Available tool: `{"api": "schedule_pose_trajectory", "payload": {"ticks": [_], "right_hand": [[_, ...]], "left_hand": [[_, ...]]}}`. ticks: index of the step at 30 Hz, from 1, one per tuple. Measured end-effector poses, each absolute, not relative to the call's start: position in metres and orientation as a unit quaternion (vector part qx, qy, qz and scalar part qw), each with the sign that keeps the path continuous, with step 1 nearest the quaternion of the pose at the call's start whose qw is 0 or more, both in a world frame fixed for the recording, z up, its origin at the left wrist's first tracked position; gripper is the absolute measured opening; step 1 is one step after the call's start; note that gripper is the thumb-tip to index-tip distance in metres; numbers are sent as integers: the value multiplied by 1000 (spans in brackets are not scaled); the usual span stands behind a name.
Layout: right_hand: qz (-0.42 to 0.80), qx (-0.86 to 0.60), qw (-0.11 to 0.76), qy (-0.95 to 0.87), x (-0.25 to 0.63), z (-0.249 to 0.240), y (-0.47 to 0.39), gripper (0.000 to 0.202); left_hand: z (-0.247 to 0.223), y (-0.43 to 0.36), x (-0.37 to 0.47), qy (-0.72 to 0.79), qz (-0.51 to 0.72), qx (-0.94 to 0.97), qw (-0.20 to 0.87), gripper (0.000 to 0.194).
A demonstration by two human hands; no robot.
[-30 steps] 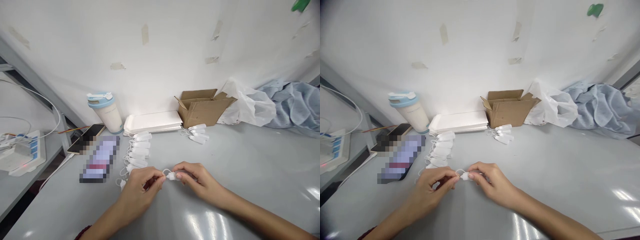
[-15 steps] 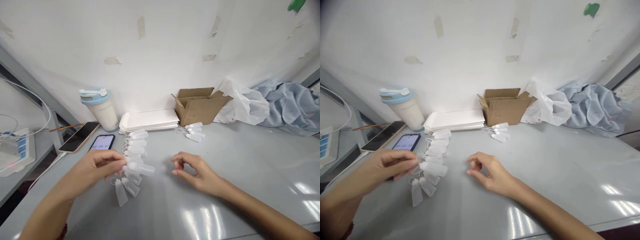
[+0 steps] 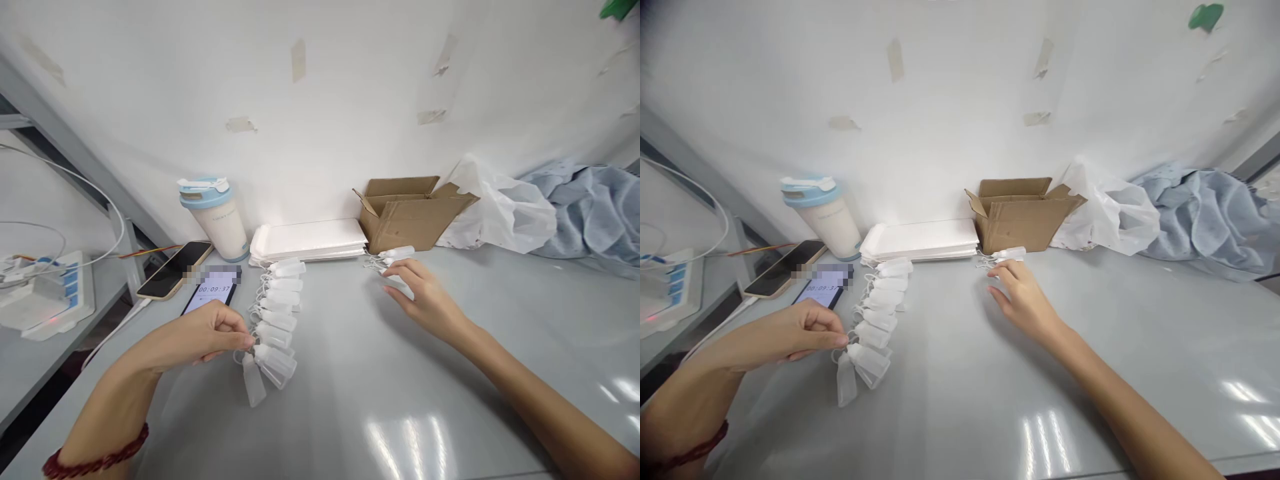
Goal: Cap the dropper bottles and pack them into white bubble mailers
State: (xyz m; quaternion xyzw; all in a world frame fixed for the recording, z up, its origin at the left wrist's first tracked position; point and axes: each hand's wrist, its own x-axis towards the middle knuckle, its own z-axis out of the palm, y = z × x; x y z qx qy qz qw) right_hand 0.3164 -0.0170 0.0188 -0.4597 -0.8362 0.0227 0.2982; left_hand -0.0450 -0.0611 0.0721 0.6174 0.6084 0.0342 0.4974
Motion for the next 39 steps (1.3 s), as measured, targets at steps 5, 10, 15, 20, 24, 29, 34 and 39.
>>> {"api": "schedule_pose_trajectory", "payload": {"ticks": [5,10,15,20,24,29,34,39], "right_hand": [[13,-512,227,-828,332,15,-7,17],[6,-546,190,-816,343,8,-1,20],[7,-565,176,-806,345,5,1,17],[18,-575,178,-798,338,1,1,18],[47,-565,190,-802,329,4,-4,21],[116,-521,238,-812,313,31,-23,30],[326,-447,327,-766,295,48,-48,31],[399,-425,341,-737,286,46,-57,31]], "left_hand": [[68,-59,-46,638,67,601,477,40],[65,-55,-34,675,178,563,442,45],[59,-58,-15,647,284,574,414,46],[54,-67,2,642,303,594,380,46],[53,-71,11,635,296,616,360,44],[55,-74,18,613,298,652,332,43],[56,-78,23,581,281,641,415,32],[55,-84,32,558,253,605,509,39]]}}
